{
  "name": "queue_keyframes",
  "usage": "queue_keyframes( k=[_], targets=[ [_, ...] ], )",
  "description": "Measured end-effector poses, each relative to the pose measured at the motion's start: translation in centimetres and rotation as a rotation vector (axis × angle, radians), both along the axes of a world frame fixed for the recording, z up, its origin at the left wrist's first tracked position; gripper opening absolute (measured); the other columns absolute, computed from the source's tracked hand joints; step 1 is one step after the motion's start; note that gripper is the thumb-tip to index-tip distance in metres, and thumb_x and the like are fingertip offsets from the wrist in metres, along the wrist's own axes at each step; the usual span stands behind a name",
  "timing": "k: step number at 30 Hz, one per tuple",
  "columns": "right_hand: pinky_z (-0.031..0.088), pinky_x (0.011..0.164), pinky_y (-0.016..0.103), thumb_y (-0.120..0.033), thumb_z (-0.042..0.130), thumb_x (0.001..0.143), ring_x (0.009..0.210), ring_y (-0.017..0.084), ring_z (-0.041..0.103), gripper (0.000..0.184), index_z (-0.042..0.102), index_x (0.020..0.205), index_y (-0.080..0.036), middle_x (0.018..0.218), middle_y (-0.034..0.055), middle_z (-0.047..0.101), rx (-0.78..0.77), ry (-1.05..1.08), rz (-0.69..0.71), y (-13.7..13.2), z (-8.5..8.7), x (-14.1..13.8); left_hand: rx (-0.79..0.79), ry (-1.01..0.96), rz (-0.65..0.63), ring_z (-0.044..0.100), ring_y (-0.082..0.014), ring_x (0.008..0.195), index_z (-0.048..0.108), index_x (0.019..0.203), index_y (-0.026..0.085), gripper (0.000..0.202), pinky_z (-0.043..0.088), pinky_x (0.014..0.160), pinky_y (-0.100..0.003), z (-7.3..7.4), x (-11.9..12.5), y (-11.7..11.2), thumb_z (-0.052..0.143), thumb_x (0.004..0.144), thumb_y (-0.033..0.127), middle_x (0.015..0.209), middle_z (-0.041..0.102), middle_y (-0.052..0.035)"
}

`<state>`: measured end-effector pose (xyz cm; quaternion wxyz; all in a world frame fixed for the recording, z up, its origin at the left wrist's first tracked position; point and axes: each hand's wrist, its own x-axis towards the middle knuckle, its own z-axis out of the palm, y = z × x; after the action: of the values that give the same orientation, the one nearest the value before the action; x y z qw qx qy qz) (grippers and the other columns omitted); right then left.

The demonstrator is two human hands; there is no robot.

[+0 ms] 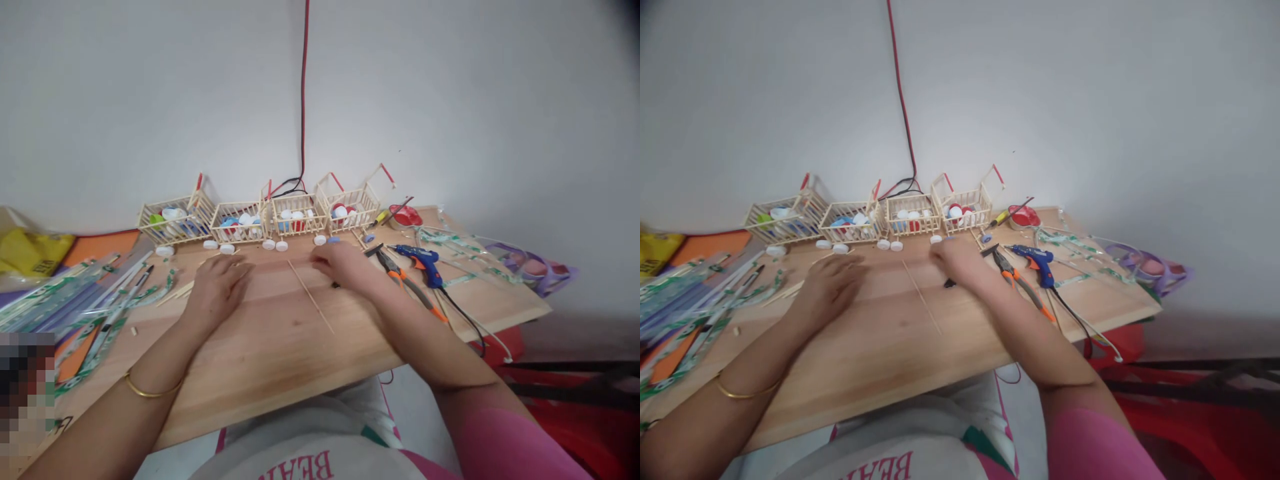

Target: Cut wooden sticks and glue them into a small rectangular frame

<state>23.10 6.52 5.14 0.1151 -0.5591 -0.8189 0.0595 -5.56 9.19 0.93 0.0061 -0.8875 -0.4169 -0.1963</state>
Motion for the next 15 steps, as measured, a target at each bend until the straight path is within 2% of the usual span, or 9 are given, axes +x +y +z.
queue_keyframes(
  k=[3,6,9,15],
  targets=[
    [0.031,0.059,0.025,-0.018,0.054,0.08,0.072,0.018,0.057,0.012,0.066,0.084,-0.018,0.082,0.0075,0.068,-0.042,-0.143,-0.111,1.0,0.5,4.2,-0.043,0.061,-0.1,0.042,-0.0279,0.124,0.063,0.112,0.026,0.033,0.027,0.101,-0.051,-0.3,0.5,-0.1,0.04,0.088,0.028,0.128,0.057,-0.0074],
    [0.032,0.06,0.025,-0.013,0.057,0.074,0.073,0.018,0.057,0.022,0.067,0.093,-0.018,0.087,0.0081,0.069,-0.091,-0.178,-0.125,2.2,0.6,6.8,-0.079,0.11,-0.123,0.041,-0.0291,0.126,0.064,0.109,0.028,0.033,0.021,0.102,-0.057,-0.5,0.8,-0.1,0.04,0.087,0.023,0.124,0.061,-0.005],
    [0.033,0.06,0.024,-0.014,0.058,0.072,0.072,0.017,0.056,0.031,0.065,0.102,-0.019,0.09,0.0068,0.069,-0.142,-0.194,-0.108,3.0,0.5,7.3,-0.085,0.129,-0.09,0.045,-0.0292,0.123,0.066,0.104,0.027,0.033,0.019,0.102,-0.058,-0.4,0.7,-0.1,0.042,0.083,0.017,0.117,0.065,-0.0043],
    [0.032,0.06,0.024,-0.012,0.056,0.071,0.067,0.017,0.055,0.009,0.064,0.073,-0.014,0.075,0.0077,0.066,-0.237,-0.255,-0.123,3.7,0.2,7.3,-0.026,0.151,-0.016,0.046,-0.0289,0.123,0.068,0.095,0.024,0.03,0.017,0.104,-0.057,-0.2,0.1,0.0,0.044,0.081,0.014,0.111,0.068,-0.0053]
  ],
)
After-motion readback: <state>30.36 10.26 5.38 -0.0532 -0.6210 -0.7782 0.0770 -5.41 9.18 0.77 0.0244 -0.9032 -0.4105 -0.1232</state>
